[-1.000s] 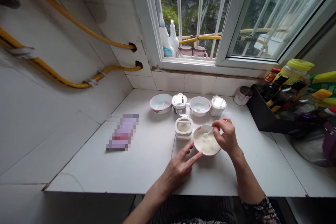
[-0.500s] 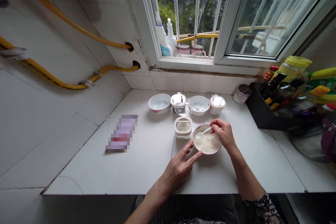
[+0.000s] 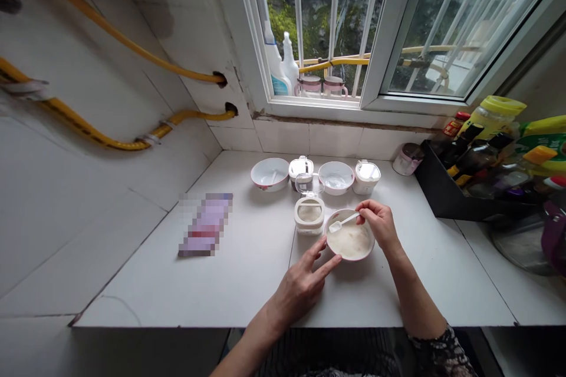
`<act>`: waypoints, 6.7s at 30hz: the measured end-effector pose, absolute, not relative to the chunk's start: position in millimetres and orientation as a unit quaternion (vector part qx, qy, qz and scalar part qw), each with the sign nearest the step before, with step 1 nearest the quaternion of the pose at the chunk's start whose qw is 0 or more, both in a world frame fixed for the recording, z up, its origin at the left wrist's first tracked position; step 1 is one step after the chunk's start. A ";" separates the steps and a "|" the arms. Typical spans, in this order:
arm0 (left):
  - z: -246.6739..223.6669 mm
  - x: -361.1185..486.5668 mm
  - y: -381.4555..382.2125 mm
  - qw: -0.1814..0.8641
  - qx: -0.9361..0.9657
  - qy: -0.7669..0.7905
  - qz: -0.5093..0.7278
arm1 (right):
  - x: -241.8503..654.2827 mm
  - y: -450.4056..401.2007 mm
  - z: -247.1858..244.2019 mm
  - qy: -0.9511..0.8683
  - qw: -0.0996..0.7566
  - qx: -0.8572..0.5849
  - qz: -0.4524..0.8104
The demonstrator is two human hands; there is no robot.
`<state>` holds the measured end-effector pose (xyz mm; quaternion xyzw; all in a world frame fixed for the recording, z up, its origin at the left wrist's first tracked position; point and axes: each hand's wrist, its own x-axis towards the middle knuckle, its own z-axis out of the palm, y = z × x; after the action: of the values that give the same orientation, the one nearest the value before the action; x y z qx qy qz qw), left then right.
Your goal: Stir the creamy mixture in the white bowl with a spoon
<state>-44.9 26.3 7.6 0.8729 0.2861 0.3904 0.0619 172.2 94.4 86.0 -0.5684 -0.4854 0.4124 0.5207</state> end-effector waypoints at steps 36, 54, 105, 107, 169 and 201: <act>10.3 -44.4 26.5 0.058 0.873 0.287 0.390 | 187.8 93.1 89.0 -0.770 0.417 -0.483 0.001; 10.5 -43.5 27.2 0.049 0.872 0.283 0.395 | 182.7 99.3 86.0 -0.525 0.504 -0.568 0.385; 12.0 -44.9 26.2 0.055 0.875 0.288 0.386 | 177.3 90.8 83.9 -0.675 0.437 -0.554 0.216; 12.5 -44.6 26.2 0.055 0.874 0.288 0.388 | 179.9 91.5 86.8 -0.625 0.462 -0.561 0.284; 11.5 -45.2 26.7 0.056 0.877 0.284 0.383 | 173.4 89.8 85.5 -0.656 0.407 -0.599 0.215; 9.0 -43.7 26.5 0.059 0.871 0.287 0.393 | 181.7 97.8 86.1 -0.497 0.507 -0.545 0.445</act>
<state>-43.7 26.5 9.0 0.8715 0.2869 0.3934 0.0585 181.7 97.8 86.1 -0.5448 -0.4975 0.4454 0.5073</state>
